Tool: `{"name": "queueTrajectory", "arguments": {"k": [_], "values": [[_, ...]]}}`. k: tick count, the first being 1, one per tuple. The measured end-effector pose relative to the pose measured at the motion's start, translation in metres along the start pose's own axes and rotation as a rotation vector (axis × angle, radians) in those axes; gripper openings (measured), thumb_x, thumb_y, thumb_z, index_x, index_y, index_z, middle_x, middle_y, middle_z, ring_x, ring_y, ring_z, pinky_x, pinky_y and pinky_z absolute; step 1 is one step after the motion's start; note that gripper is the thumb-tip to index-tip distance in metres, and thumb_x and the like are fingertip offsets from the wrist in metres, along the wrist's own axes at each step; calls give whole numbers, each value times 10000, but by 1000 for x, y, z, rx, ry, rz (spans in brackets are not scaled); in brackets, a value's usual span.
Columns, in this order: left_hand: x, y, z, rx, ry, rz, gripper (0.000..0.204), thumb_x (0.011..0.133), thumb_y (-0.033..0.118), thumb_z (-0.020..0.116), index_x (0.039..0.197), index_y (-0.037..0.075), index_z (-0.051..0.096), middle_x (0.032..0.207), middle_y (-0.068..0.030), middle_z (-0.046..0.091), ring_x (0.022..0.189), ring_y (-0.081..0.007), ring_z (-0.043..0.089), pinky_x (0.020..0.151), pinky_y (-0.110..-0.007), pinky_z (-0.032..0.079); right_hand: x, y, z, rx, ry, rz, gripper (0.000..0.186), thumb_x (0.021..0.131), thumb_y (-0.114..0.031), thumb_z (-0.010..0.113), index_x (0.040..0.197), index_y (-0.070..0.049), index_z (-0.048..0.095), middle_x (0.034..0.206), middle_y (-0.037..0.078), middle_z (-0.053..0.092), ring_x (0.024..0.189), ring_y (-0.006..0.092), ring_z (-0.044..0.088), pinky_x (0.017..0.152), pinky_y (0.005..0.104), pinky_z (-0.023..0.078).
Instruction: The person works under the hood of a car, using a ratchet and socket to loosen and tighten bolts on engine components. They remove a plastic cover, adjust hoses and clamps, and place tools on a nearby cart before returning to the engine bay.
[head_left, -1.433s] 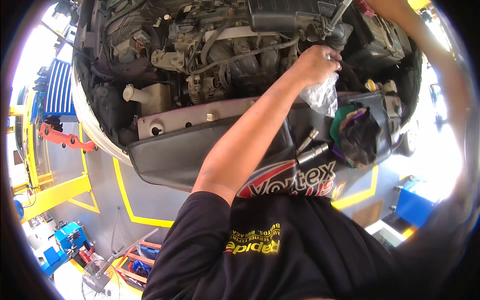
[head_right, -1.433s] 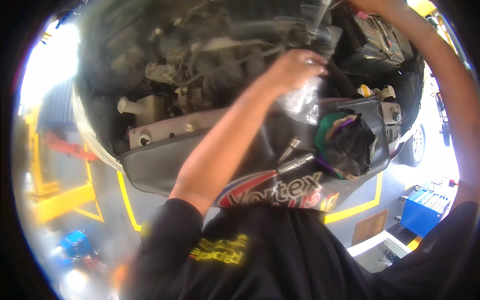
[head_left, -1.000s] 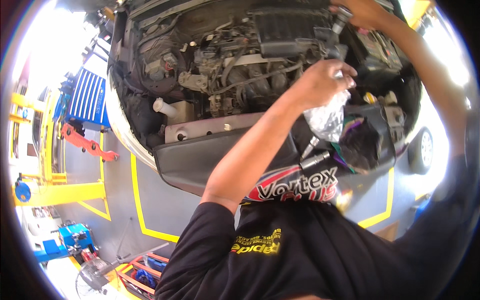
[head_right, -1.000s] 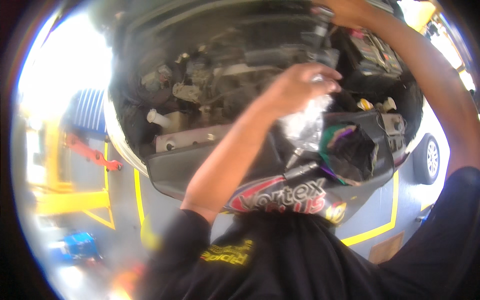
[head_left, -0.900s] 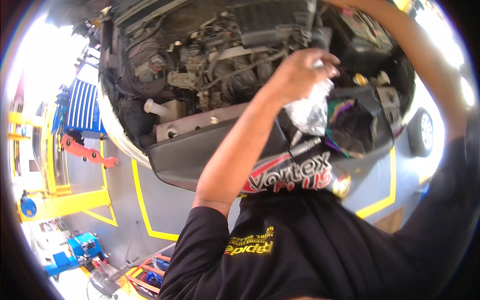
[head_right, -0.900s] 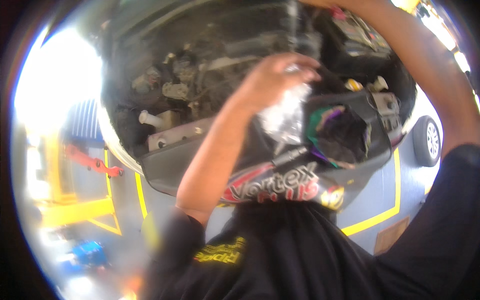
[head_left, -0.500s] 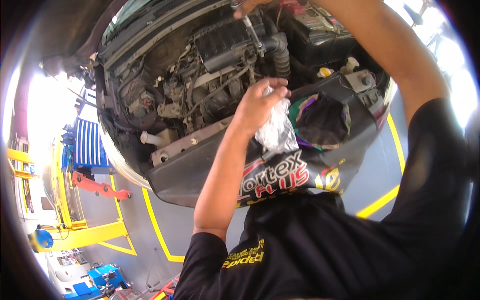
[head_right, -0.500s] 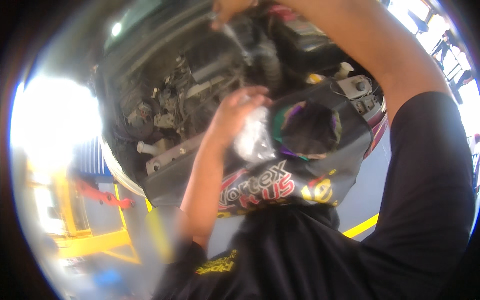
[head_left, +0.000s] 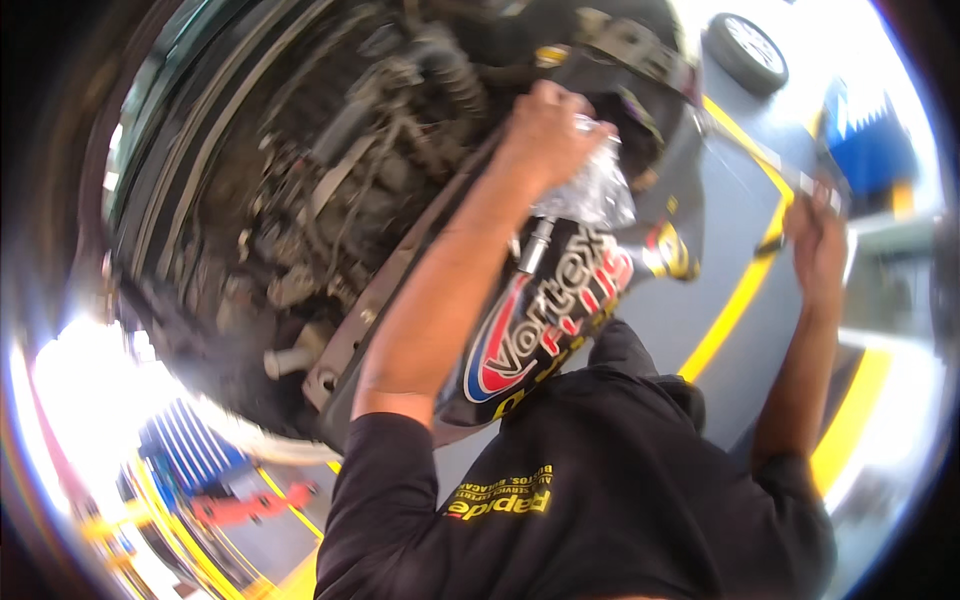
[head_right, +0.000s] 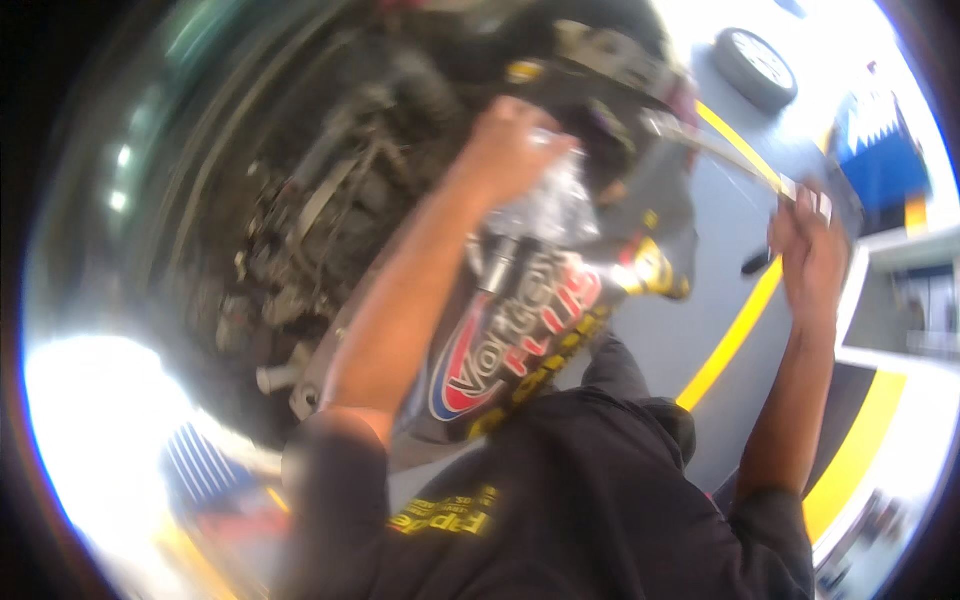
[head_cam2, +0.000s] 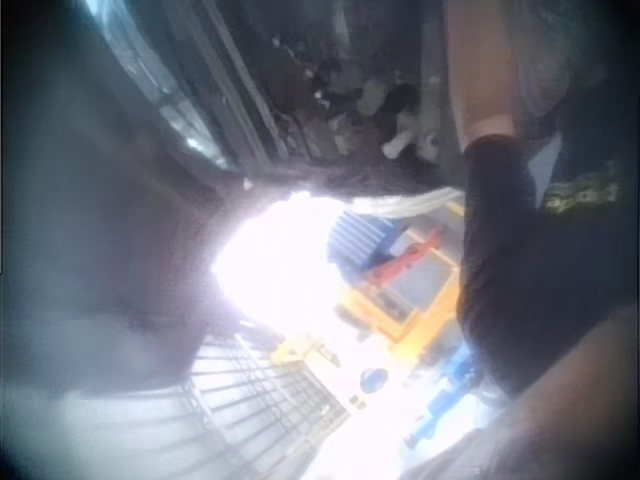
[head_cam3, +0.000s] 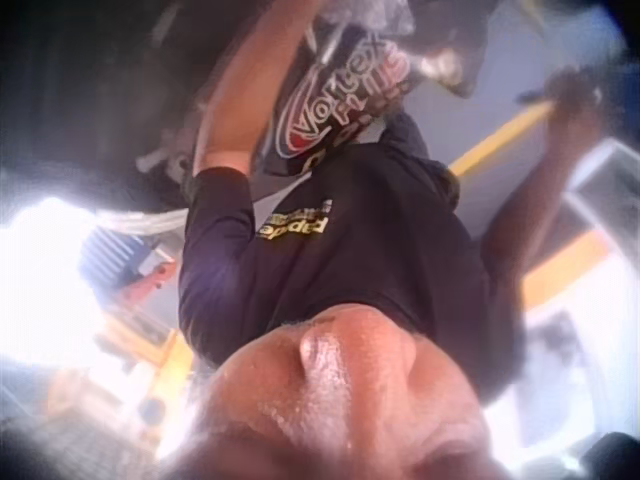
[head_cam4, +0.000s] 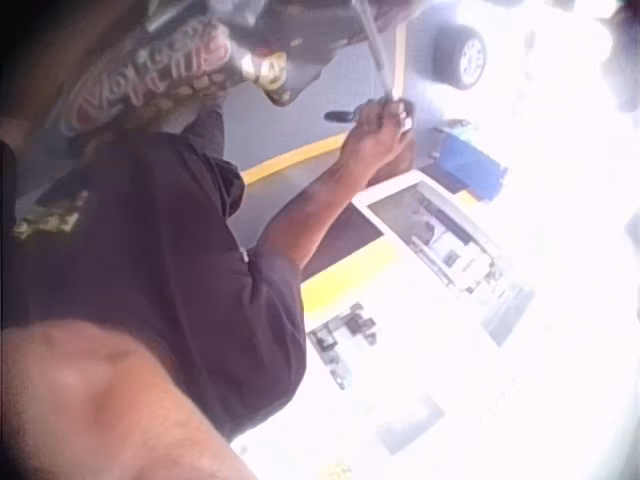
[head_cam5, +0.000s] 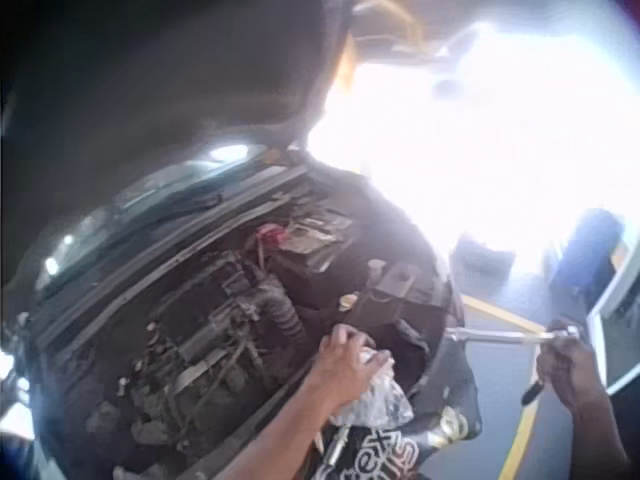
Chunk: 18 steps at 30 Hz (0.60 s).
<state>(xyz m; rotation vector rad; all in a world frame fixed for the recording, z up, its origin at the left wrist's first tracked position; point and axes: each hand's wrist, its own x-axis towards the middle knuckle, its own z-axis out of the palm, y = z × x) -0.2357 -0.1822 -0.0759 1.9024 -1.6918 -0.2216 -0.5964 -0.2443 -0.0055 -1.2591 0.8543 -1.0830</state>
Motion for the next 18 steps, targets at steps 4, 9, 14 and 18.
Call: {"name": "queueTrajectory", "arguments": {"k": [4,9,14,18], "values": [[13,21,-19,107,-72,233,284,988,279,594,1058,33,718,1115,-186,667,1093,-369,613,954,-462,494,-233,50,-121,131,606,253,144,972,-248,616,918,-134,546,650,-73,379,526,50,365,488,229,331],[38,4,-31,11,2,452,290,993,188,548,1231,61,655,1164,-155,653,1108,-322,605,977,-433,484,-451,62,-143,-84,1018,277,251,1019,-274,591,933,-43,643,719,-1,564,558,60,454,515,201,335],[-78,160,39,-716,-250,21,283,997,187,560,1242,57,615,1147,-119,617,1055,-264,590,958,-382,476,-584,53,-121,32,1244,75,171,991,-154,576,1022,-14,670,749,0,579,570,47,443,518,205,317],[-199,252,102,-897,-580,-12,285,1000,186,570,1251,53,583,1132,-89,589,1013,-218,577,942,-341,471,-696,62,-114,182,1528,-19,191,943,-76,527,1064,-4,656,768,21,582,537,50,429,504,213,316]]}}
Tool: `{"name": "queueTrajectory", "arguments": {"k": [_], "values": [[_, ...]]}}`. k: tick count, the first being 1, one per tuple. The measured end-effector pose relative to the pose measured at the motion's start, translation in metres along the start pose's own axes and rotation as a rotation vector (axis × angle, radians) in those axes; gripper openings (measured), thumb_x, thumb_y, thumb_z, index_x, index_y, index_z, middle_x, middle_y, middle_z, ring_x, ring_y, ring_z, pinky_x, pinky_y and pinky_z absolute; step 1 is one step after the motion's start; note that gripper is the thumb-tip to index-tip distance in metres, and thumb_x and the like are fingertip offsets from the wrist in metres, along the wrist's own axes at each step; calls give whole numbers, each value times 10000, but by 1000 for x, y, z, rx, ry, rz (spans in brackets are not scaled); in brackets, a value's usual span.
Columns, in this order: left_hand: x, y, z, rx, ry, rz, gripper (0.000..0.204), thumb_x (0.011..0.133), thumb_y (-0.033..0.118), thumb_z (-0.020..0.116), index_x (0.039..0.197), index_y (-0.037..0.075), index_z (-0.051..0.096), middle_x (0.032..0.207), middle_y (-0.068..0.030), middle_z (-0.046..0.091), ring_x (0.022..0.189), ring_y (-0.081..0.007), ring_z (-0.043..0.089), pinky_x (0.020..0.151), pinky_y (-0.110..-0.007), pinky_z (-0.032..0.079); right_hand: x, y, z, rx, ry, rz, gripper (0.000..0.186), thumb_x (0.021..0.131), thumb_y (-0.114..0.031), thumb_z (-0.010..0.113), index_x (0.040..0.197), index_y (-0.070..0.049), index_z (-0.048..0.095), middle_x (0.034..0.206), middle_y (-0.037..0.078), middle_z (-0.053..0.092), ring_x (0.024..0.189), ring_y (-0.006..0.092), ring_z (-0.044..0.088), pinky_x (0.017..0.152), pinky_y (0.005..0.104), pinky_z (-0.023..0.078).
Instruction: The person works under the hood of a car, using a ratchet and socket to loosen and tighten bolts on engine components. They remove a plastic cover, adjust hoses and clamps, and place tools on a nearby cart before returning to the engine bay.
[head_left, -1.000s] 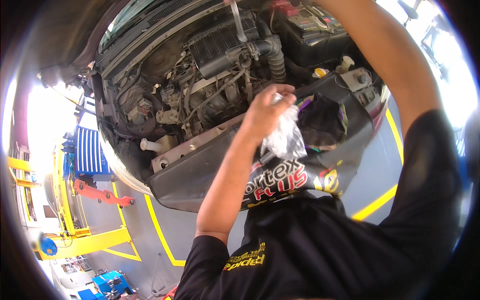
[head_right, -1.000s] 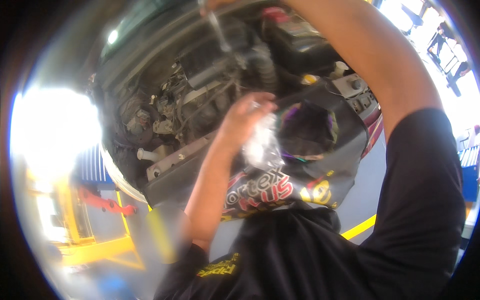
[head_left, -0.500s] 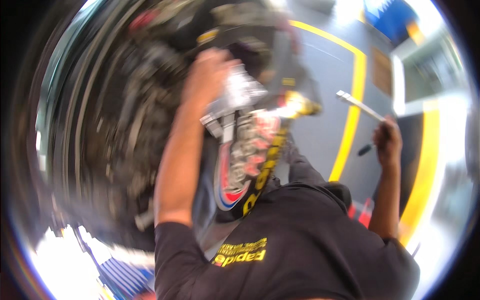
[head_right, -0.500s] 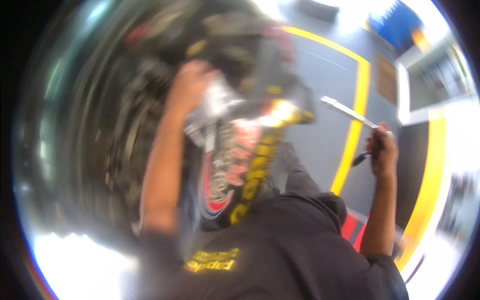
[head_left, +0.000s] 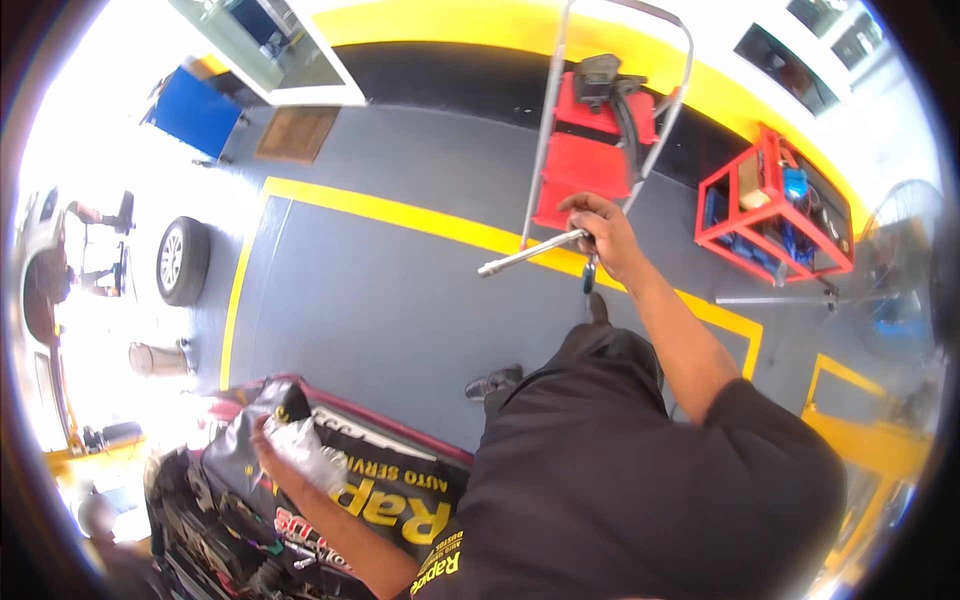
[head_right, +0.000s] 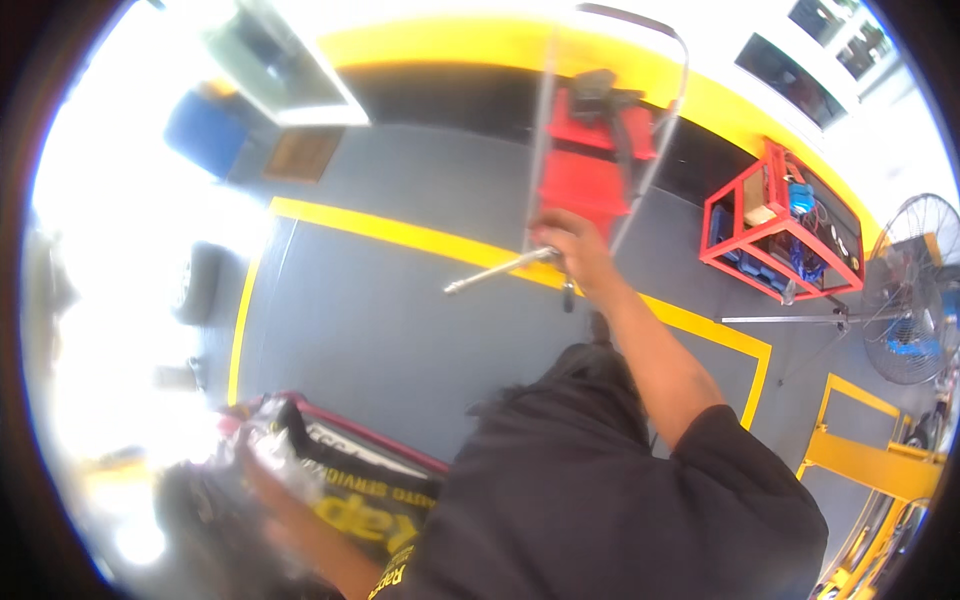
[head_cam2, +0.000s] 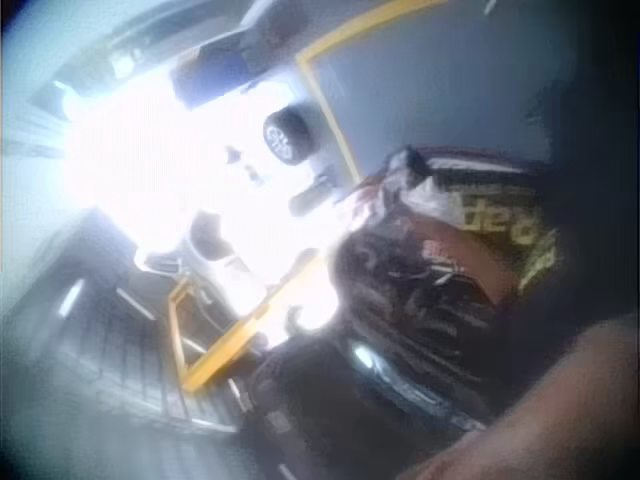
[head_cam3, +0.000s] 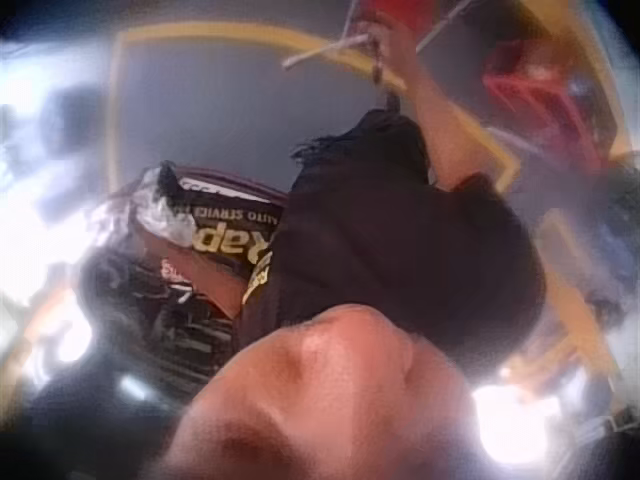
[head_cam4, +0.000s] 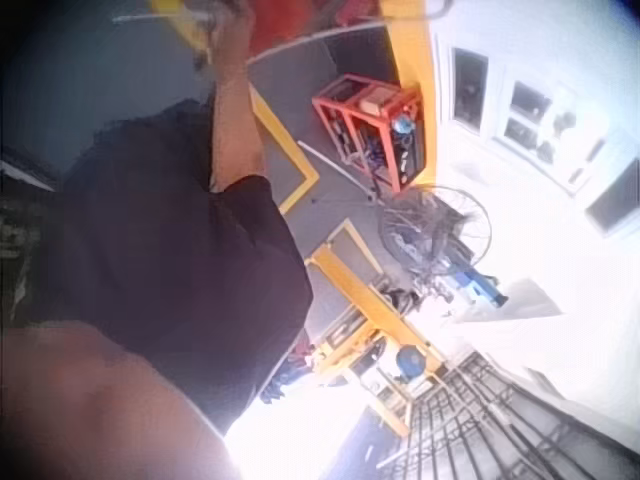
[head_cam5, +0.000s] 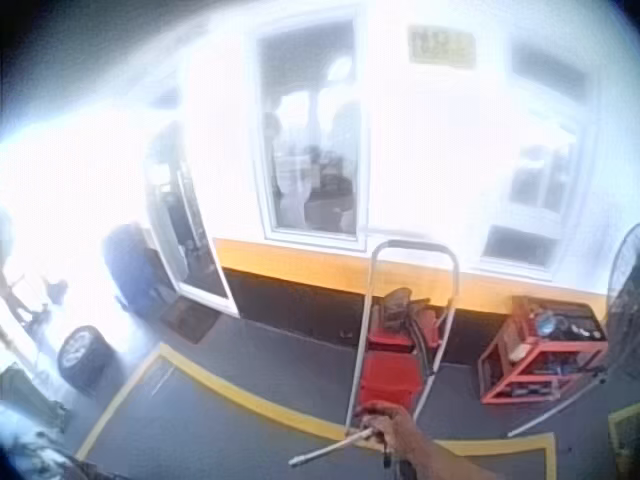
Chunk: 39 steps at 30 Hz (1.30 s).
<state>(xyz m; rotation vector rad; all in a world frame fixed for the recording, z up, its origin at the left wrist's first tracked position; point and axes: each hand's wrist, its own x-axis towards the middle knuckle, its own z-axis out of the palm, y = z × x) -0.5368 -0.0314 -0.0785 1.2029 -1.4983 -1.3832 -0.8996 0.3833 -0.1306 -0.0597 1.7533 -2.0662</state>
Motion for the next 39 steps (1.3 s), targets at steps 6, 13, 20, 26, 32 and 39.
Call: {"name": "queueTrajectory", "arguments": {"k": [6,13,20,26,32,39], "values": [[-96,-32,215,-157,-529,-111,291,835,-76,648,956,112,462,1128,-90,595,998,-199,596,918,-322,509,14,-26,-217,-25,77,-46,245,925,-116,545,1112,-5,658,772,35,595,530,54,454,491,224,325],[-301,-23,505,-1,-1037,-270,279,981,74,549,1251,44,485,1439,-208,549,1215,-298,604,999,-364,533,-18,-105,-265,-565,-218,-76,639,857,-360,754,1395,-74,563,1026,152,751,853,250,723,832,371,543],[-454,-30,653,25,-2073,-495,697,1041,329,538,1563,-16,231,1352,-183,598,1242,-284,579,1001,-381,496,-66,-84,-384,-187,755,72,523,890,-369,794,1241,-14,637,1018,122,739,935,183,688,855,358,538],[-545,-42,673,609,-2133,199,738,886,401,762,1369,-78,474,1074,-181,707,976,-351,683,901,-423,506,-94,-55,-486,164,896,-86,504,879,-349,797,1208,1,644,1066,140,729,972,195,695,867,343,544],[-506,-74,662,1024,-1933,235,425,956,376,680,1231,53,660,857,-179,689,847,-330,679,782,-418,502,-31,-27,-755,-550,1551,-28,450,865,-271,801,1173,-7,606,1078,189,691,987,337,676,825,439,526],[-510,-33,656,1118,-1396,-76,321,1028,300,608,1217,50,680,667,17,479,599,-65,410,559,-267,355,66,94,-867,-1000,1469,72,404,844,-98,732,1211,-9,590,1248,223,589,1166,432,580,1011,504,487]]}}
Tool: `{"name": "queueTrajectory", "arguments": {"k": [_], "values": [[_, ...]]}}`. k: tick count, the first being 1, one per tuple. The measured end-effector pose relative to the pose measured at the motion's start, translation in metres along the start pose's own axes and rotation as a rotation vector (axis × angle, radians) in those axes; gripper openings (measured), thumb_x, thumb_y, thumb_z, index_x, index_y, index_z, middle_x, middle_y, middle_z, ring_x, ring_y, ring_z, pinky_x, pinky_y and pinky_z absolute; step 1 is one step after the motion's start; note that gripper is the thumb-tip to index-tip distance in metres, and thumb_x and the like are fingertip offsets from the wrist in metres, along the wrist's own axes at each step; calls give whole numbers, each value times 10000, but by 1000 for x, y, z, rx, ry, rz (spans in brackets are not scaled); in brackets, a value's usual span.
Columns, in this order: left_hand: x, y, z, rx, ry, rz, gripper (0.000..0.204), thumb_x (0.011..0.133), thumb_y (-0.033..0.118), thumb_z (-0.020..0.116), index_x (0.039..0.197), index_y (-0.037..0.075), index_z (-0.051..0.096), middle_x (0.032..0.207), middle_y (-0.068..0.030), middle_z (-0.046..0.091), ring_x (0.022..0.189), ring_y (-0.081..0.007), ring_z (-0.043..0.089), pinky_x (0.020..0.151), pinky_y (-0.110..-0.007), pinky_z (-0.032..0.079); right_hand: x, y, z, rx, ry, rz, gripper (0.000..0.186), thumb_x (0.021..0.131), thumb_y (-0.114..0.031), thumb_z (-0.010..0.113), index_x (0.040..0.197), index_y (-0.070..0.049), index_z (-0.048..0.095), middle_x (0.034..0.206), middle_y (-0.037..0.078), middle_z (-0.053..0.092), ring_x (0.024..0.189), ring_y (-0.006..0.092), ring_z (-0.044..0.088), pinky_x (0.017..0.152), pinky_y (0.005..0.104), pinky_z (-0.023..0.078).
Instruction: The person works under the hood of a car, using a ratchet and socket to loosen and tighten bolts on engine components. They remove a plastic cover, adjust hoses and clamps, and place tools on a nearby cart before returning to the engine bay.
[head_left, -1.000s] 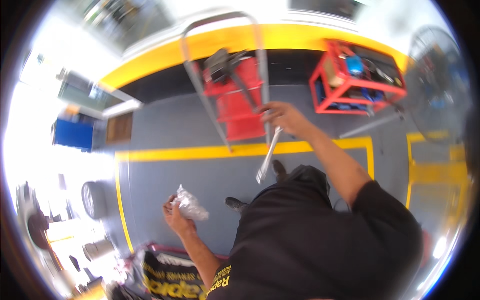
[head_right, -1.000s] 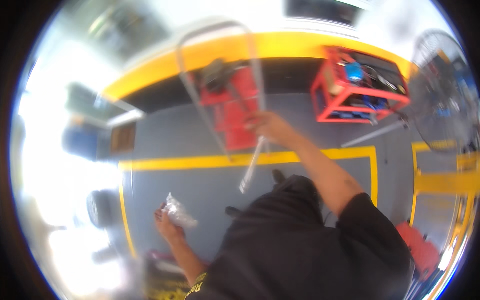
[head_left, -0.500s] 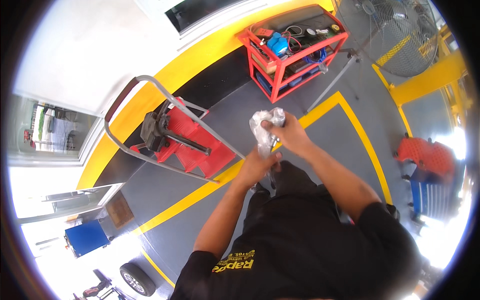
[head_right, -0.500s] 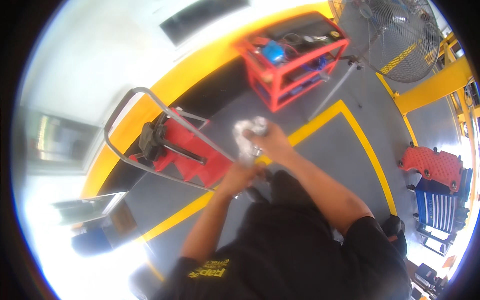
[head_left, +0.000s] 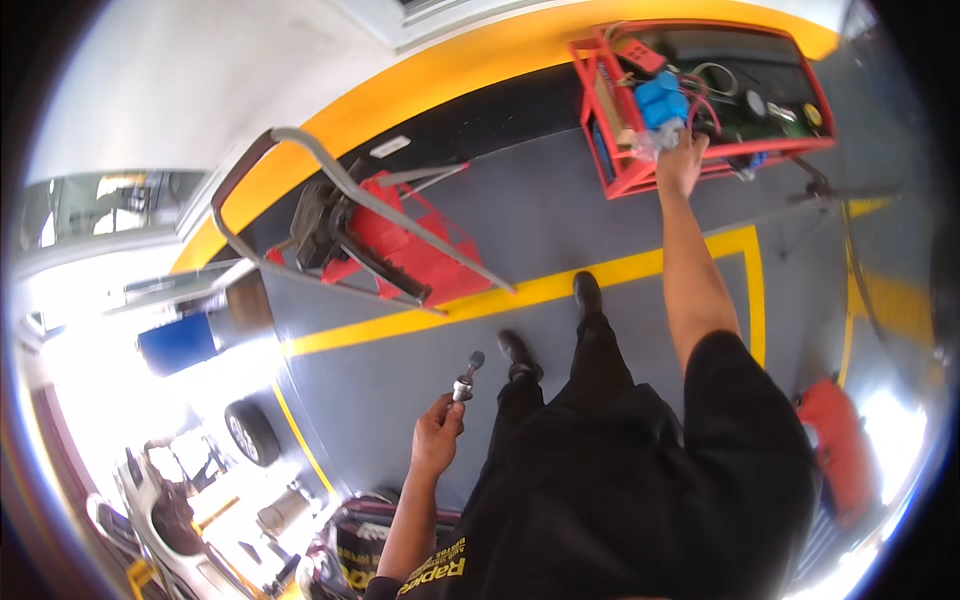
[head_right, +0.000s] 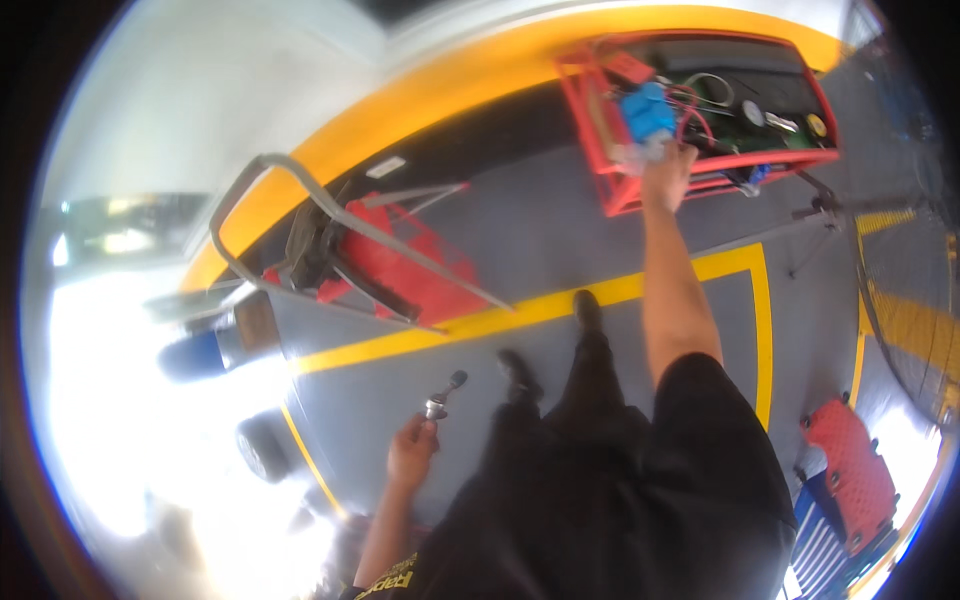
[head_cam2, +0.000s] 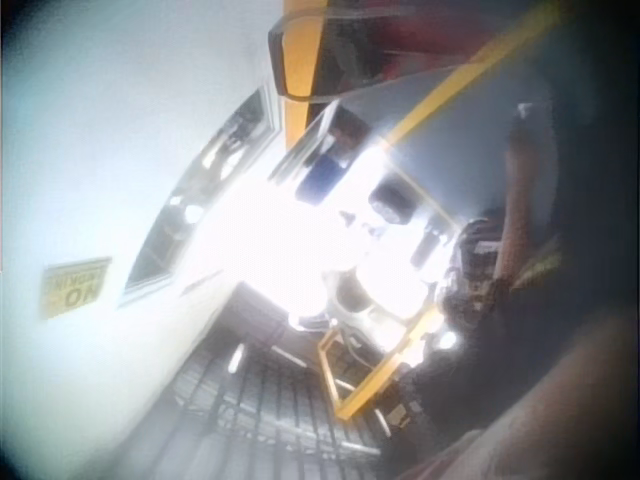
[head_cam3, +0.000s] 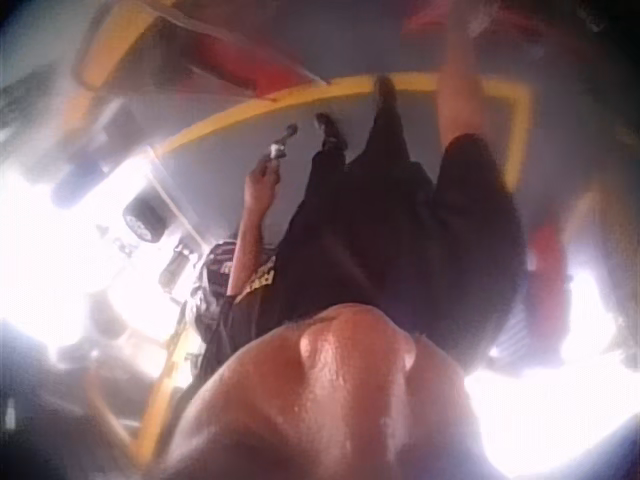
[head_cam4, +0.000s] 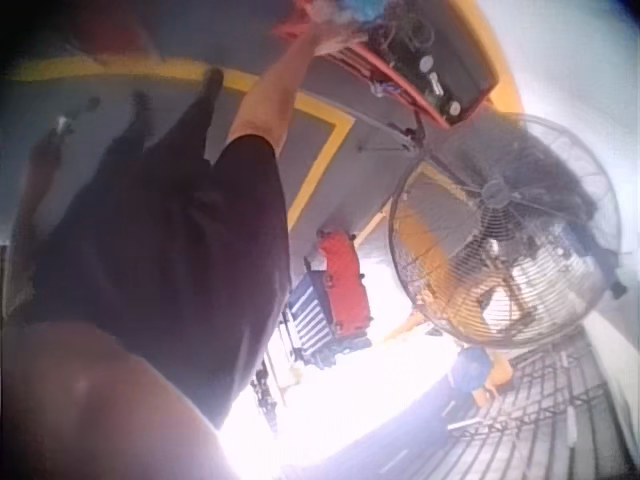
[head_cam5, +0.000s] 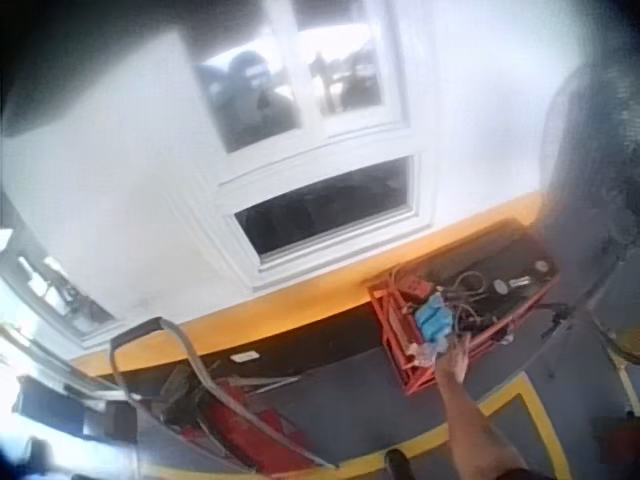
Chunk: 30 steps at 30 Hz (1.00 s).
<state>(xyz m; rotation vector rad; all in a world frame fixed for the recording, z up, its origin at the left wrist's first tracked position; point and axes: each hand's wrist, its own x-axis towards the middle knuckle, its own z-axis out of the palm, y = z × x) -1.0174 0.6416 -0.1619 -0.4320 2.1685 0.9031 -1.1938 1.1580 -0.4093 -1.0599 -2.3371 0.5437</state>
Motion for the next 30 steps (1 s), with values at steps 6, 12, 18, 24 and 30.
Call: {"name": "queueTrajectory", "arguments": {"k": [6,12,18,24,30], "values": [[-26,-10,11,-74,31,-179,383,1034,349,591,1252,41,660,695,-20,535,629,-110,488,601,-303,407,33,122,24,-395,-587,-811,444,920,-96,571,1361,-140,599,1335,244,597,1173,436,596,985,524,499],[-27,-20,9,-117,12,-52,435,1038,406,559,1251,36,645,834,-164,651,813,-274,648,784,-405,494,73,138,93,-231,-829,-392,612,989,-488,565,1342,13,558,1355,294,568,1274,466,535,1079,521,417],[-41,-67,0,-185,1,-5,393,1037,383,557,1208,41,651,859,-177,650,818,-312,630,794,-418,485,36,28,27,-236,-741,-283,585,969,-472,601,1308,5,583,1159,266,670,1109,393,658,958,508,502],[-63,-152,-63,-267,-10,-27,328,1023,331,568,1121,25,635,893,-181,656,858,-348,632,811,-430,481,-165,-185,-1,303,-722,-397,428,957,-320,629,1295,-59,610,1063,184,731,1006,366,705,839,459,544],[-130,-264,-101,-353,263,105,439,952,428,637,1066,4,639,867,-178,648,859,-334,639,780,-411,481,-357,-426,141,160,-985,-562,633,847,-448,770,1226,41,636,1131,273,709,1073,421,691,900,475,531]]}}
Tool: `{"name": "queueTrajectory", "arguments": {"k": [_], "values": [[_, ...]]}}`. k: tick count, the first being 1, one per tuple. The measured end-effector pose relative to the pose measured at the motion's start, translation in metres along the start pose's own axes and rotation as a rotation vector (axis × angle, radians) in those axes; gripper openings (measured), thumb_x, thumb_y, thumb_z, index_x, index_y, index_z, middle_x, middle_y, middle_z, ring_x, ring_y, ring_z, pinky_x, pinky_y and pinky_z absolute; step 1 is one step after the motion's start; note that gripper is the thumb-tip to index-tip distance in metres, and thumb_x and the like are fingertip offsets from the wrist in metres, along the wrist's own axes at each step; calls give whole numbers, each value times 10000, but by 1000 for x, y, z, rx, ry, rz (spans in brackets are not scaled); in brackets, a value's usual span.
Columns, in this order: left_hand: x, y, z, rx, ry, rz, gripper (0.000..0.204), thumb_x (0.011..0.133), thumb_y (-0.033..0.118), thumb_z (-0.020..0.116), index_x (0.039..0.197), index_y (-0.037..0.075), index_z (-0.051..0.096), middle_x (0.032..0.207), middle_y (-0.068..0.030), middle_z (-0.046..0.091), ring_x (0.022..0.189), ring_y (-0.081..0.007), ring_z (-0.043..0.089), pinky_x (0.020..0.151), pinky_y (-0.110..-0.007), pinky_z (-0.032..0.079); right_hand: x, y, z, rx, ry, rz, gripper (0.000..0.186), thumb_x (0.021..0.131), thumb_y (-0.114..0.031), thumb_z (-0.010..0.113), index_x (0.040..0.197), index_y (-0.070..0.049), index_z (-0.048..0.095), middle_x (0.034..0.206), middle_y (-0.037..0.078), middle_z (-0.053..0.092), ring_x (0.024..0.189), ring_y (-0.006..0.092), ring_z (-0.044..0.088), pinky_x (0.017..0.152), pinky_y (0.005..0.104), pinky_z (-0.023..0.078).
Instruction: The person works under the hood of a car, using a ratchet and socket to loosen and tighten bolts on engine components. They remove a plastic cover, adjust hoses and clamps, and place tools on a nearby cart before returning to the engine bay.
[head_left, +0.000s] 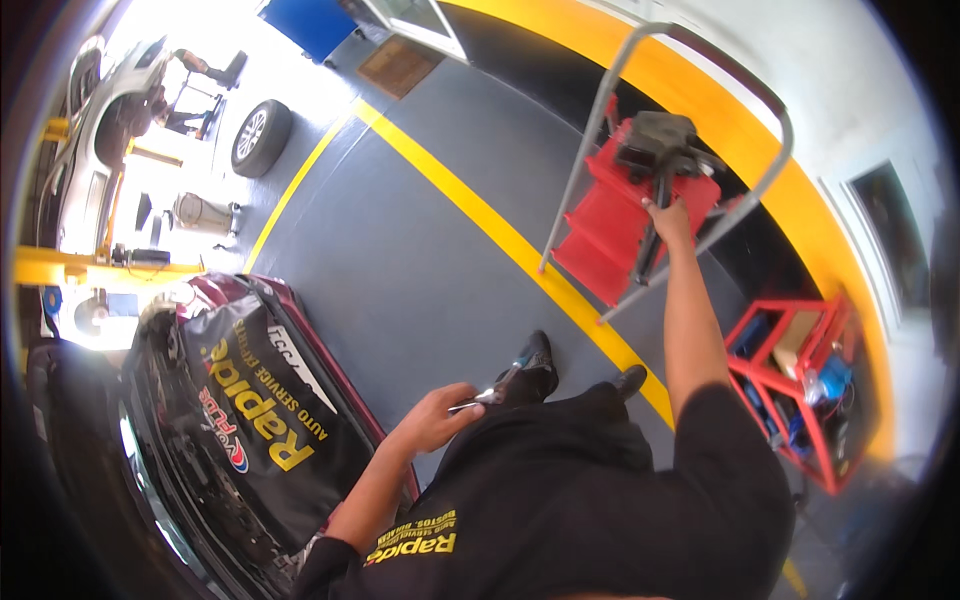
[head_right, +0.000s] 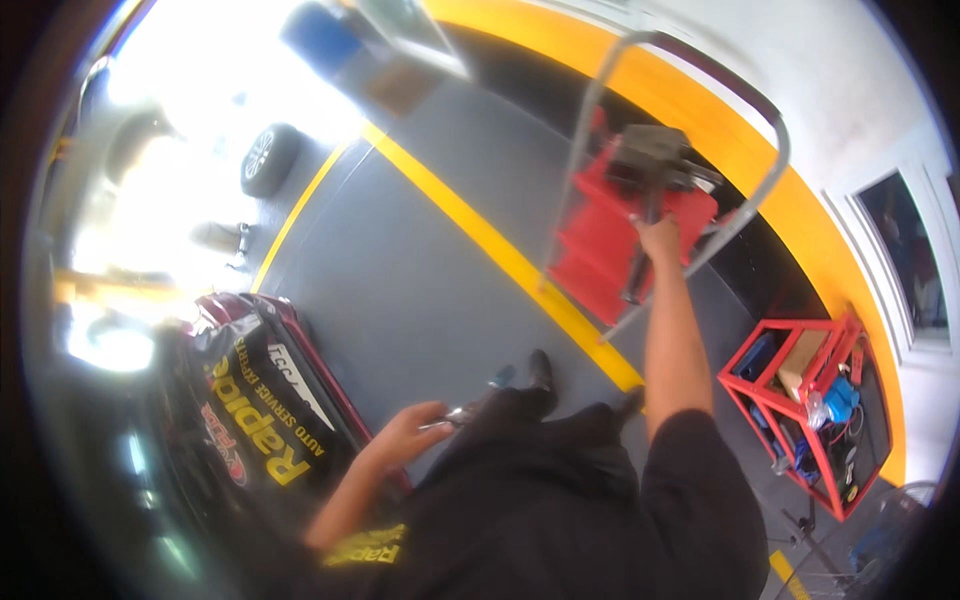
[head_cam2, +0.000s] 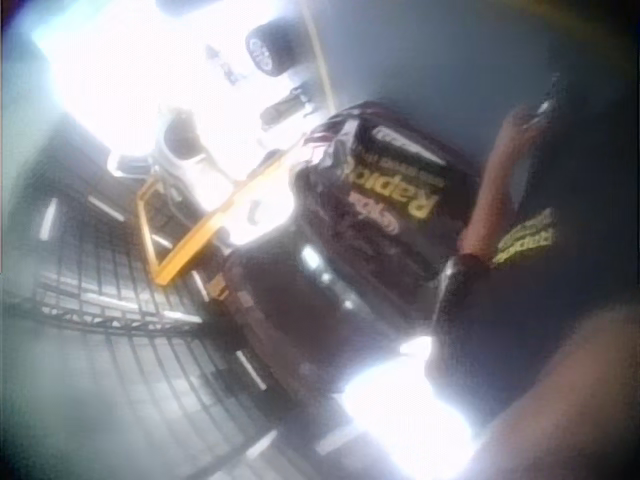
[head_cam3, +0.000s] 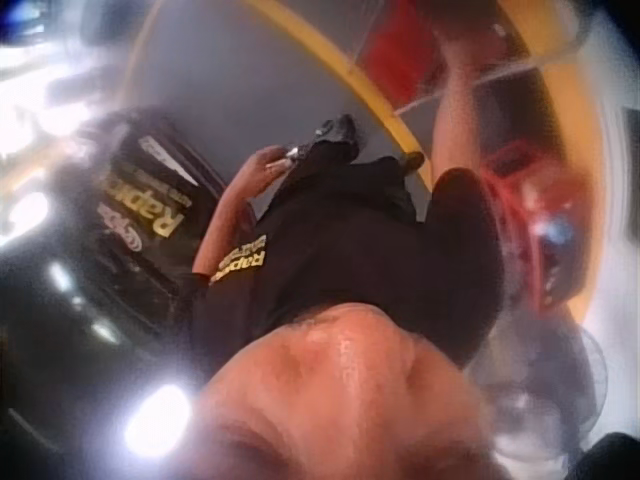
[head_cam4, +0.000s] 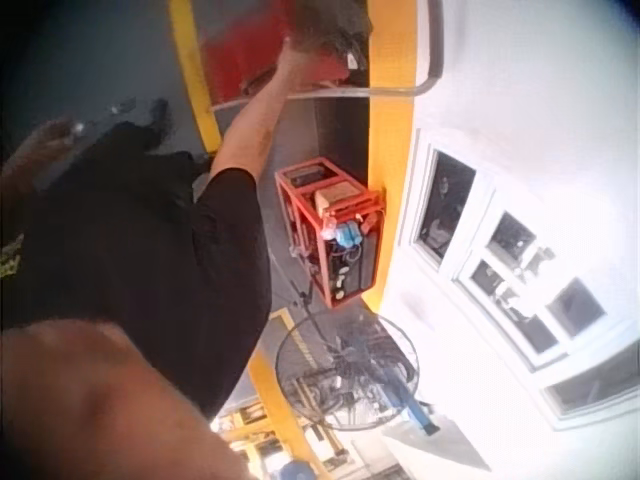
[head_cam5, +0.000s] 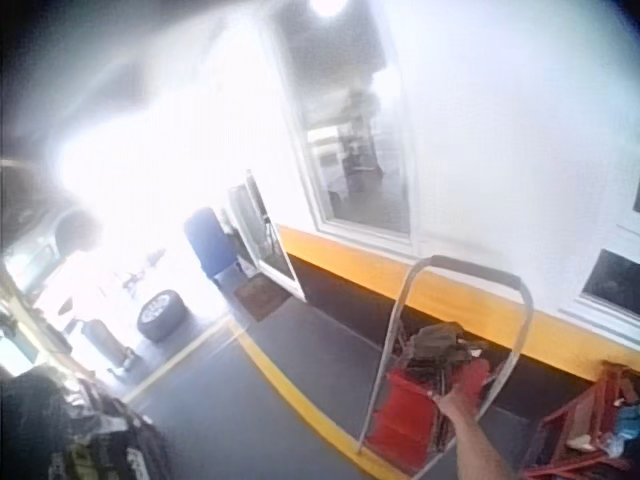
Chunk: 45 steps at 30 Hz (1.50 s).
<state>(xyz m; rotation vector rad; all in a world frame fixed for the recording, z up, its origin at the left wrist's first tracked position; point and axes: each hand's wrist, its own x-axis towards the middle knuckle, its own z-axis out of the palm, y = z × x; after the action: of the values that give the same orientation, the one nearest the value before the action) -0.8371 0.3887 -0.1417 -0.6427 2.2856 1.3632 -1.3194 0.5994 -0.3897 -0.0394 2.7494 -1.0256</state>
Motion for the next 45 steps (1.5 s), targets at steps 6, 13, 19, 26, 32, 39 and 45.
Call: {"name": "queueTrajectory", "arguments": {"k": [6,13,19,26,32,39,45], "values": [[-97,-43,-24,-313,394,-201,553,871,533,693,1103,31,692,848,-122,673,817,-251,626,787,-346,482,35,10,45,-604,-79,-238,342,958,-362,611,1007,-53,749,931,180,757,806,350,723,703,489,540],[-176,-39,11,-640,872,-215,403,984,392,587,1118,28,699,927,-52,683,906,-151,597,831,-316,464,-119,-26,-14,131,-216,-498,556,929,-266,696,1351,69,557,1207,224,668,990,341,656,882,431,523],[-244,-92,52,-999,1344,31,372,1031,317,483,952,18,689,843,-10,609,781,-87,487,720,-278,403,-299,-279,-7,198,-861,-895,495,876,-143,705,1312,35,553,995,135,599,889,221,598,831,377,500],[-385,-150,28,-950,1933,224,515,972,486,542,772,21,637,670,10,503,567,-72,414,520,-245,280,-552,-521,89,238,-1370,-1548,528,885,-192,708,1329,32,533,1088,128,641,988,235,606,903,376,483],[-574,-207,6,-1041,2256,575,360,1008,345,530,959,-6,593,691,-67,487,509,-120,421,461,-263,307,-882,-628,161,135,-2134,-1587,739,917,-225,739,1493,61,376,1083,105,725,1033,174,672,912,340,514],[-723,-321,-39,-1175,2368,376,437,973,254,529,1315,-17,553,682,-11,455,423,-73,323,428,-237,276,-1166,-619,287,246,-1899,-2101,580,800,-306,687,1227,81,619,999,282,705,959,379,702,874,417,522],[-797,-428,-37,-1416,2422,166,397,961,301,544,1250,29,568,680,9,460,432,-76,331,427,-250,288,-1259,-614,349,7,-2004,-2065,577,793,-336,652,1181,90,634,1077,343,665,1083,475,631,925,462,500]]}}
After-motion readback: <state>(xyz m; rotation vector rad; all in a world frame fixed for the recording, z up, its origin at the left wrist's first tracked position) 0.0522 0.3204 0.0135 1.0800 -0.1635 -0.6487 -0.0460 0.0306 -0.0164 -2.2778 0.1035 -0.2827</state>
